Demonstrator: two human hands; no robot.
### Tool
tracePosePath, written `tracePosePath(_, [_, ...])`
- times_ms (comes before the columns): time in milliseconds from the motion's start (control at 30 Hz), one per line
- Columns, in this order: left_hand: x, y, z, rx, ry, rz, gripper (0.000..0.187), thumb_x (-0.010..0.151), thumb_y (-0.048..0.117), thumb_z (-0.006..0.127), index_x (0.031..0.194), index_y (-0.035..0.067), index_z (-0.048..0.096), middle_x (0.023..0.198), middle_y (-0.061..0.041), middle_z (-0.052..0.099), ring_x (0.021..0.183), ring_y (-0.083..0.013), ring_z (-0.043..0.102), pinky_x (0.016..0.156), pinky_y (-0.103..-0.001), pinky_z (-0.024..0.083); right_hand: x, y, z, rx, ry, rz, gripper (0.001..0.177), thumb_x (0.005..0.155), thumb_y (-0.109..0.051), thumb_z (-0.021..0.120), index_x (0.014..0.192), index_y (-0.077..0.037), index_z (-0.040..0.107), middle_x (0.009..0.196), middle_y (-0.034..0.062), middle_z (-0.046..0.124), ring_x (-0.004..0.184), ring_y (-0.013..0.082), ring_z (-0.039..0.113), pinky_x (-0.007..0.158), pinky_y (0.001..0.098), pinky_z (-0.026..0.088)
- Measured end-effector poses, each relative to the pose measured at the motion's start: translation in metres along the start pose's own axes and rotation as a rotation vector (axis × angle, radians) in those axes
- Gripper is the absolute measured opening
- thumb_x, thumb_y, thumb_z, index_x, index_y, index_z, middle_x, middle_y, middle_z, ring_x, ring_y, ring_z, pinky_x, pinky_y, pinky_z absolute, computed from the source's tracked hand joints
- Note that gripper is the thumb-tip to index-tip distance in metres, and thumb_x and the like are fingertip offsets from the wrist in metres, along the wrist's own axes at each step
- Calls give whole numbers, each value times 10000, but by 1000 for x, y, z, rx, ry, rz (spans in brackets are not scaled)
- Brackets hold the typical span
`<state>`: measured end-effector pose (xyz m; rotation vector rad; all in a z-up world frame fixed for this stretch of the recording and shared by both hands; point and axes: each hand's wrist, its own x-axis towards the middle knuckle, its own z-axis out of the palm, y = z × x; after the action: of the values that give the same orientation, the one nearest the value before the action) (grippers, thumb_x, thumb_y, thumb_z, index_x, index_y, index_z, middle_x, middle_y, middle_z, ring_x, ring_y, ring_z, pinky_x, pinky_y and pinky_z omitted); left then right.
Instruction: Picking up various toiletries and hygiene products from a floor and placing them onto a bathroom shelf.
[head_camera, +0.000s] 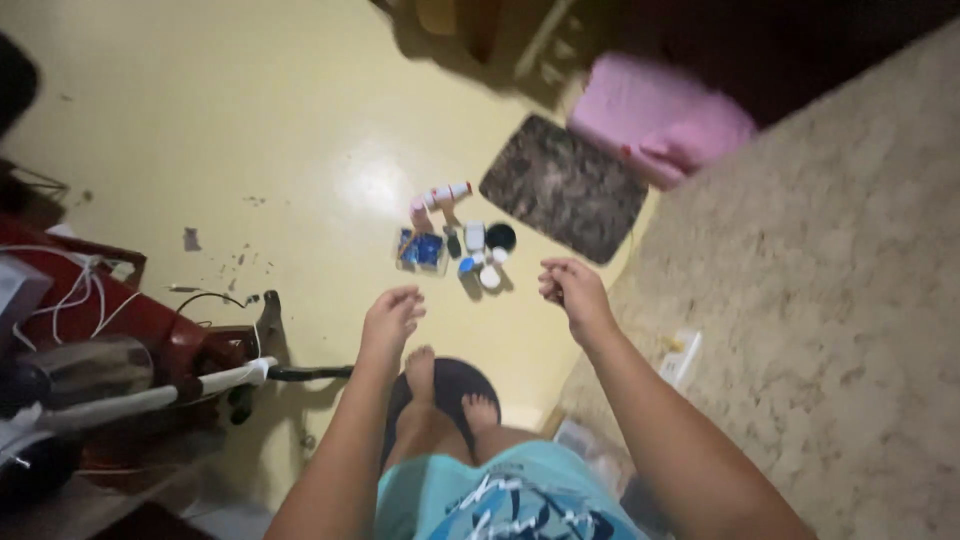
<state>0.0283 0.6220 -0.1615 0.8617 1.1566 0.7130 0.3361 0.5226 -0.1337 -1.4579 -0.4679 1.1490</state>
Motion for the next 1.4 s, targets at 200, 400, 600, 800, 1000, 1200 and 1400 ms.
tracePosePath(200, [91,-9,0,188,-135,-73,276,947,162,602,1187,59,690,1052,-57,738,884,-157,682,724,-288,494,29,11,23,18,179,64,250,1011,-87,488,1157,-20,680,921,62,686,751,127,653,720,281,551])
tracePosePath(400, [163,-66,-39,214,-82,-249,285,962,202,624,1195,51,690,1012,-71,736,856,-173,671,703,-295,479,77,52,34,-79,278,132,264,996,-63,484,1134,-6,702,925,72,707,735,134,643,702,269,540])
tracePosePath(600, [215,-153,-90,392,-3,-334,319,951,189,590,1192,6,694,1040,-114,742,890,-216,706,811,-337,570,155,176,-7,-190,94,230,254,982,-92,513,1142,-16,695,918,73,714,754,133,656,733,271,573])
tracePosePath(800, [270,-172,-75,383,160,-437,344,948,187,595,1216,0,702,1068,-130,740,894,-247,702,817,-350,547,249,228,-7,-667,-53,208,268,899,-158,640,1136,-79,736,822,70,716,731,160,672,708,308,555])
tracePosePath(1000, [351,-257,-71,251,254,-461,357,957,208,587,1209,-30,670,1085,-144,724,908,-237,703,809,-363,568,359,268,48,-904,-148,208,268,948,-279,563,1078,-135,748,895,129,754,842,266,739,808,375,559])
tracePosePath(1200, [433,-350,-85,180,260,-457,385,978,227,551,1185,-81,652,1085,-183,713,900,-271,721,810,-376,590,451,353,111,-1049,-214,-38,293,899,-248,598,1132,-109,706,1093,183,718,1048,374,679,898,465,525])
tracePosePath(1400, [507,-396,-91,137,311,-535,356,973,275,559,1180,12,681,1043,-117,718,827,-237,694,673,-357,525,530,408,137,-1268,-420,-96,293,921,-205,571,1155,-72,687,1163,217,690,1121,402,646,953,490,511])
